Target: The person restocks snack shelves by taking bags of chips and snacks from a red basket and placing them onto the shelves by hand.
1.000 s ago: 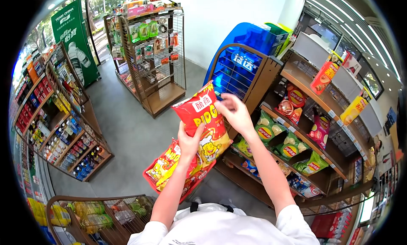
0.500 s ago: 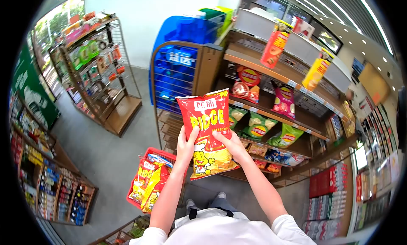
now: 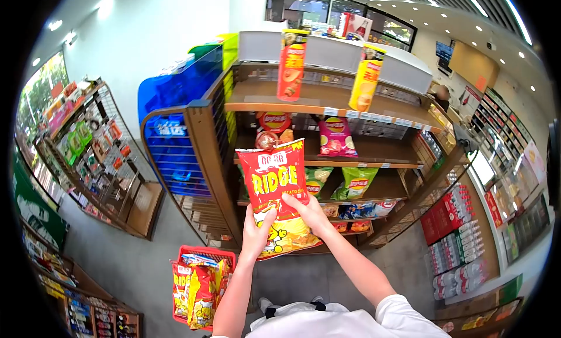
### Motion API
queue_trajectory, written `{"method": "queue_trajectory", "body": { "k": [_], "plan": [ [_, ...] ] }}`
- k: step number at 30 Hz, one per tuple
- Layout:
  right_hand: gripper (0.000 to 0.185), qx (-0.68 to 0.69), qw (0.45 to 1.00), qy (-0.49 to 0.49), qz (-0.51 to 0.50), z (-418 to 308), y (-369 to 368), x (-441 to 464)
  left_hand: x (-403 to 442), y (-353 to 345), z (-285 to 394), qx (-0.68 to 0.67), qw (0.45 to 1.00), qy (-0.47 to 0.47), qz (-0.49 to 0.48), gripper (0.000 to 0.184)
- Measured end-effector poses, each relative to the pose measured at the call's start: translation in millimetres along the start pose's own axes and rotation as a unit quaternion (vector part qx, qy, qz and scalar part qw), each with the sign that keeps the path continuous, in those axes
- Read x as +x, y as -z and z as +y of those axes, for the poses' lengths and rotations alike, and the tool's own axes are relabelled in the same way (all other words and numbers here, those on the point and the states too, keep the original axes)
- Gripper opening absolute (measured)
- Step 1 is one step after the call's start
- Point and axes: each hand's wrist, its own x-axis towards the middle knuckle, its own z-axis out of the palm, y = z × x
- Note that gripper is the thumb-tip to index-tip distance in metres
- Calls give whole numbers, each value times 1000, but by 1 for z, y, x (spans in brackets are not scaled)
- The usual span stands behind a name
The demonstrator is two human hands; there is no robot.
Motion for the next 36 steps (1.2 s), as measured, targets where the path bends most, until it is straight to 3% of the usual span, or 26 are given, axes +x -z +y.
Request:
{"method": "queue_trajectory", "body": {
  "k": [23,30,36],
  "plan": [
    [45,60,971,85,214,-27,243,-129,-31,-244,-109,40,984,56,-167,44],
    [41,49,967,90,232,-36,292,-162,-54,-299,-128,22,981,69,-180,45],
    [43,60,969,105,214,-42,302,-179,-61,-307,-126,43,973,27,-224,46]
  ]
}}
